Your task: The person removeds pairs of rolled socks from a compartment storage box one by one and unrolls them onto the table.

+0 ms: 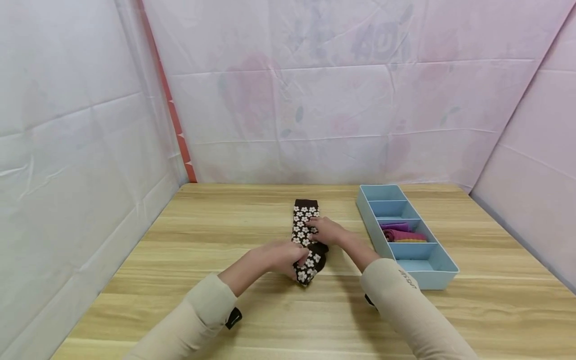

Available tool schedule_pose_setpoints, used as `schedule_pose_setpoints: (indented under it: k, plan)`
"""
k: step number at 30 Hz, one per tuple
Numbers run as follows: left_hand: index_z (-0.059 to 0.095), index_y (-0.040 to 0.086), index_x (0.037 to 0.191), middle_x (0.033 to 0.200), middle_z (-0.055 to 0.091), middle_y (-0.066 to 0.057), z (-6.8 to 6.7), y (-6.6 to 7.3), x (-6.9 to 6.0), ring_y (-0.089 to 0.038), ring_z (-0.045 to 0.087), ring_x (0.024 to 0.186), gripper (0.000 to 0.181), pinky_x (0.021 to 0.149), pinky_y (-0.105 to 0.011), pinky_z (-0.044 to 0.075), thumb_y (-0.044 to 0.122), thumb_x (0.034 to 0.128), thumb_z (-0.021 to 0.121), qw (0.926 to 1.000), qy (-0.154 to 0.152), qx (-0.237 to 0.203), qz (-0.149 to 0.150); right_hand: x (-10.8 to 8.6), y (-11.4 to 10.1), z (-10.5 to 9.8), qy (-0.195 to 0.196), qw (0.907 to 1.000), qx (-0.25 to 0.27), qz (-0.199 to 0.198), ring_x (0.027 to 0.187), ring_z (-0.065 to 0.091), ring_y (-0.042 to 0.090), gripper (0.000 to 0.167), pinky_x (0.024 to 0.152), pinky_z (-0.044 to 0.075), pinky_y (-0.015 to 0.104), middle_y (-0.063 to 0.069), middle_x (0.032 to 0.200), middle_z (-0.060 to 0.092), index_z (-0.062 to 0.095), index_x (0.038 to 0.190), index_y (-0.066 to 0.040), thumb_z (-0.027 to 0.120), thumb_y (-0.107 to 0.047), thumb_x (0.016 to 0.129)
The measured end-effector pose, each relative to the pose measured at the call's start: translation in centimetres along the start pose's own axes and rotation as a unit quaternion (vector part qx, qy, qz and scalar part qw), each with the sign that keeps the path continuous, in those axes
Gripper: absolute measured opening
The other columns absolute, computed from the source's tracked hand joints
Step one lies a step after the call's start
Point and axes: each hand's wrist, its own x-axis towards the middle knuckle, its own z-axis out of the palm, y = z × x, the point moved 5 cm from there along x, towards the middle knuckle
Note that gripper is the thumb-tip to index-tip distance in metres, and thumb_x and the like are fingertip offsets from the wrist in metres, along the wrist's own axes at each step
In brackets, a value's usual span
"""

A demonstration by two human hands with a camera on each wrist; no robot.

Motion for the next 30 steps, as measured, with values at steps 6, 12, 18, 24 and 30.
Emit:
schedule_pose_setpoints:
  k: [6,12,18,24,30]
  plan:
    - [0.053,0.009,0.096,0.087,0.049,0.004,0.0,0.1,-0.9,-0.008,0.047,0.076,0.036,0.068,-0.017,0.041,0.012,0.0707,0.078,0.9992,0.015,-0.026,0.026,-0.1,-0.2,-0.1,-0.002,1.0000,0.003,0.007,0.120,0.039,0.041,0.042,0.096,0.033,0.047,0.024,0.135,0.039,0.050,0.128,0.002,0.059,-0.013,0.090]
    - [0.061,0.008,0.107,0.098,0.060,0.000,0.4,0.0,-1.8,-0.009,0.054,0.089,0.039,0.080,-0.020,0.042,0.014,0.0723,0.077,0.9992,0.006,-0.010,0.037,0.3,0.2,0.1,-0.012,0.9997,0.020,0.006,0.121,0.037,0.042,0.044,0.097,0.032,0.048,0.023,0.135,0.039,0.050,0.129,0.000,0.059,-0.017,0.090]
    - [0.066,0.014,0.098,0.091,0.058,0.004,0.9,0.1,-2.7,-0.006,0.052,0.082,0.027,0.075,-0.018,0.042,0.019,0.0736,0.076,0.9988,0.003,0.000,0.050,0.9,1.1,0.7,-0.008,0.9995,0.024,-0.017,0.119,0.039,0.041,0.045,0.096,0.033,0.046,0.022,0.135,0.040,0.050,0.130,-0.002,0.059,-0.025,0.091]
    - [0.057,0.016,0.087,0.083,0.048,0.009,1.0,0.3,-3.5,-0.003,0.045,0.074,0.029,0.066,-0.017,0.040,0.025,0.0697,0.079,0.9994,0.006,-0.029,0.019,-0.1,-0.2,-0.3,-0.008,0.9998,0.019,-0.001,0.119,0.037,0.044,0.043,0.097,0.032,0.049,0.026,0.134,0.039,0.049,0.128,0.004,0.059,-0.013,0.090]
    - [0.049,0.016,0.085,0.074,0.048,0.011,0.9,0.7,-4.2,-0.003,0.046,0.065,0.029,0.060,-0.019,0.040,0.025,0.0749,0.075,0.9966,-0.001,-0.082,0.007,-0.4,-0.6,-0.4,-0.010,0.9999,0.010,0.005,0.120,0.037,0.043,0.043,0.097,0.032,0.048,0.026,0.134,0.038,0.048,0.128,0.004,0.059,-0.013,0.090]
